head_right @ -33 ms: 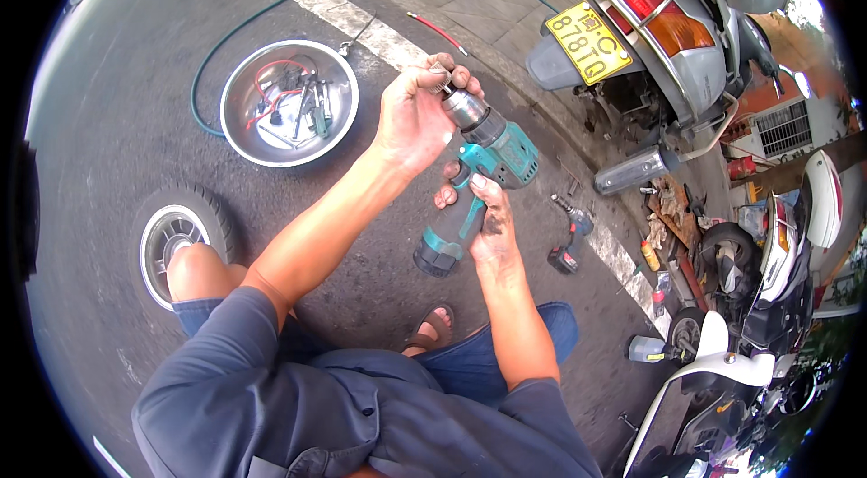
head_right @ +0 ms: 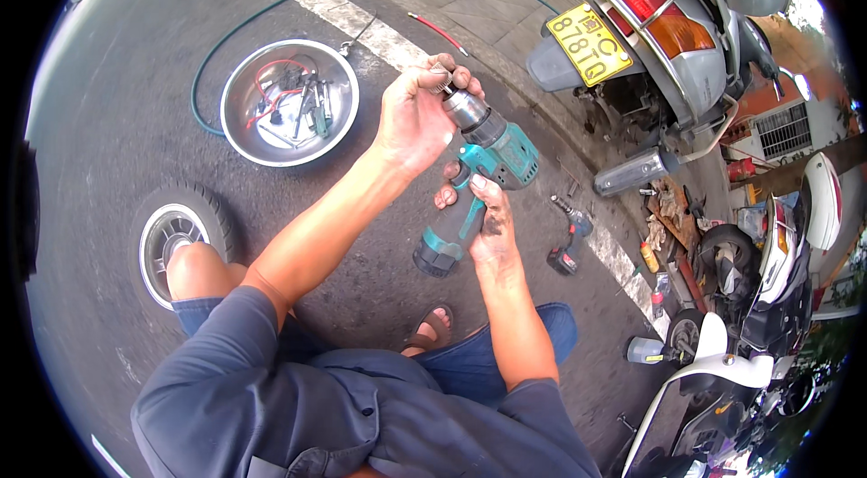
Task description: The person removes a wheel from a motorcycle, takes out the brake shoe assembly, cleans the components using a drill with a wire brush attachment, applies oil with a brush, and then reinstalls the brake components onto the vehicle.
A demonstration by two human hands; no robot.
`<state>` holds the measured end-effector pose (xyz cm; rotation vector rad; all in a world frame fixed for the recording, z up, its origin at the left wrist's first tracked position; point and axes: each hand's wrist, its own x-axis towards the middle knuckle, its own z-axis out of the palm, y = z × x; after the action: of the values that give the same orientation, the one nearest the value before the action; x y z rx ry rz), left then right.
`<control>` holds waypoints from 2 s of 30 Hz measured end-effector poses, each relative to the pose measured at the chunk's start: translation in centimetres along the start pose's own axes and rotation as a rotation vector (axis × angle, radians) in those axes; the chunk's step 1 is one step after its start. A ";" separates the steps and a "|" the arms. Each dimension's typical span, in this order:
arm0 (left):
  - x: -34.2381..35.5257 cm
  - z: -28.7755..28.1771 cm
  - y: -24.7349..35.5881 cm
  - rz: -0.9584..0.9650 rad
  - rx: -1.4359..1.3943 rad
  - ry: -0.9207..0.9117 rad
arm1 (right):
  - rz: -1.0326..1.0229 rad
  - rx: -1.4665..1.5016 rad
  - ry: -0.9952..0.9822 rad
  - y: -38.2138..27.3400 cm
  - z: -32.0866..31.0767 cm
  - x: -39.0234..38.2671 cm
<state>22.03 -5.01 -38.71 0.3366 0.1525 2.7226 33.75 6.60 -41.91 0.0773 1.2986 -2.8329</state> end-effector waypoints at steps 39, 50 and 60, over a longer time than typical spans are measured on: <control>-0.1 -3.5 -1.5 -0.136 0.344 -0.435 | 0.196 0.473 -0.165 2.7 1.5 -1.4; -0.4 -3.7 -1.9 -0.129 0.388 -0.425 | 0.190 0.466 -0.147 3.1 1.1 -1.5; 0.1 -5.3 -1.5 -0.120 0.413 -0.405 | 0.151 0.326 -0.085 3.5 1.2 -0.7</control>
<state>21.17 -3.93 -44.05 0.9500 0.5992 2.4281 34.53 3.39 -43.75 0.0570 0.7715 -2.8511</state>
